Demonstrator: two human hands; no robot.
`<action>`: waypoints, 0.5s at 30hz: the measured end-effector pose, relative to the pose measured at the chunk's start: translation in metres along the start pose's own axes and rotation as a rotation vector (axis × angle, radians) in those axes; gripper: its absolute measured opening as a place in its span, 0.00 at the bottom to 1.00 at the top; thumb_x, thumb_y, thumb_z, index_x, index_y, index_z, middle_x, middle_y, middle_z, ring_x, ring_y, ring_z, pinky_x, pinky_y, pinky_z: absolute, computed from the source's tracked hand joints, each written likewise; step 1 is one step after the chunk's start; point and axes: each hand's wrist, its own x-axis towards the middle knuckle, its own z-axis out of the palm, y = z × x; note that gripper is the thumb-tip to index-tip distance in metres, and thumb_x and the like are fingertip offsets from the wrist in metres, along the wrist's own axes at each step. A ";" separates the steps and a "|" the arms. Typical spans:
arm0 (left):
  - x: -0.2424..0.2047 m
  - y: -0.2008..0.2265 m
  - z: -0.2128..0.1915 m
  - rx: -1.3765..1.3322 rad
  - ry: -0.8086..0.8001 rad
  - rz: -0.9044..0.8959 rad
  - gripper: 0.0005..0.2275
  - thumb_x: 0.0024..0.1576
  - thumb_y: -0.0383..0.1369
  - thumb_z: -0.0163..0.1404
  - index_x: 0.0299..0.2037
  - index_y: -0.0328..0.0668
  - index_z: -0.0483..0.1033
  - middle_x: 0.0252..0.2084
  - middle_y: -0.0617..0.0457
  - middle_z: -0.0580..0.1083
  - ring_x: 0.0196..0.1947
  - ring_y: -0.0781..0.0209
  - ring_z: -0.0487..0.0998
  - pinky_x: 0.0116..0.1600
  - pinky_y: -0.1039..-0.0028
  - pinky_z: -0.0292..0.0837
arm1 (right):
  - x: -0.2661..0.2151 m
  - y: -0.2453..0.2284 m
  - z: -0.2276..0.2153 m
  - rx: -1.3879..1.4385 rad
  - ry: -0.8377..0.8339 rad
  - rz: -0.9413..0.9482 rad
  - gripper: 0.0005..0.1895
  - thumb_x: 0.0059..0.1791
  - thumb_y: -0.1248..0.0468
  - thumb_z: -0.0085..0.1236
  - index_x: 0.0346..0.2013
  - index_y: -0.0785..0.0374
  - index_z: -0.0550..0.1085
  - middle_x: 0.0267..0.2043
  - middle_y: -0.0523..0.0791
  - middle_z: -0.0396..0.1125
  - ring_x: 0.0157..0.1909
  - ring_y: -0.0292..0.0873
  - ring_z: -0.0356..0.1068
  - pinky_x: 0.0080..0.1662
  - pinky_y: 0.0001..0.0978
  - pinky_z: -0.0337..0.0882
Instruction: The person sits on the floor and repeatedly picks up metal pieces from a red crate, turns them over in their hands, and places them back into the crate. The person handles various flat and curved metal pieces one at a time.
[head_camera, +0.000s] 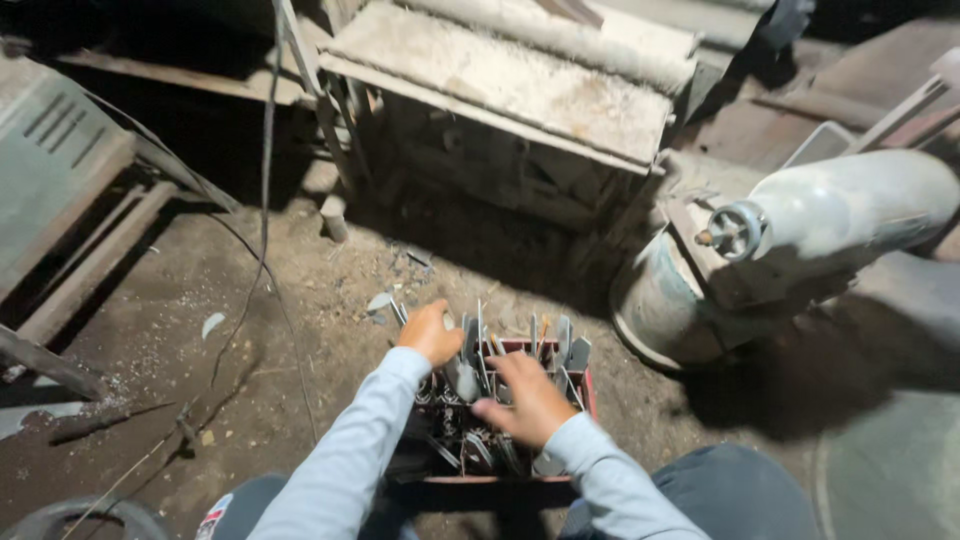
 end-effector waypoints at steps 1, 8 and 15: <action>-0.007 0.008 -0.013 -0.060 -0.021 0.017 0.16 0.48 0.36 0.58 0.44 0.34 0.78 0.41 0.34 0.80 0.44 0.36 0.80 0.51 0.56 0.76 | -0.001 -0.007 0.008 0.018 0.035 -0.077 0.31 0.43 0.56 0.66 0.53 0.73 0.68 0.51 0.61 0.65 0.54 0.63 0.64 0.54 0.51 0.66; -0.075 0.066 -0.093 -1.195 -0.310 -0.303 0.13 0.56 0.36 0.57 0.48 0.42 0.75 0.31 0.55 0.75 0.27 0.65 0.76 0.29 0.74 0.74 | -0.019 -0.044 0.019 0.070 0.207 -0.035 0.14 0.54 0.63 0.52 0.51 0.66 0.73 0.42 0.53 0.70 0.45 0.52 0.70 0.47 0.43 0.71; -0.120 0.115 -0.100 -1.284 -0.089 -0.206 0.18 0.57 0.36 0.58 0.55 0.38 0.75 0.38 0.56 0.79 0.32 0.70 0.77 0.33 0.80 0.75 | -0.035 -0.077 -0.017 0.421 0.193 0.185 0.18 0.58 0.57 0.41 0.46 0.67 0.76 0.25 0.42 0.73 0.25 0.33 0.69 0.30 0.30 0.69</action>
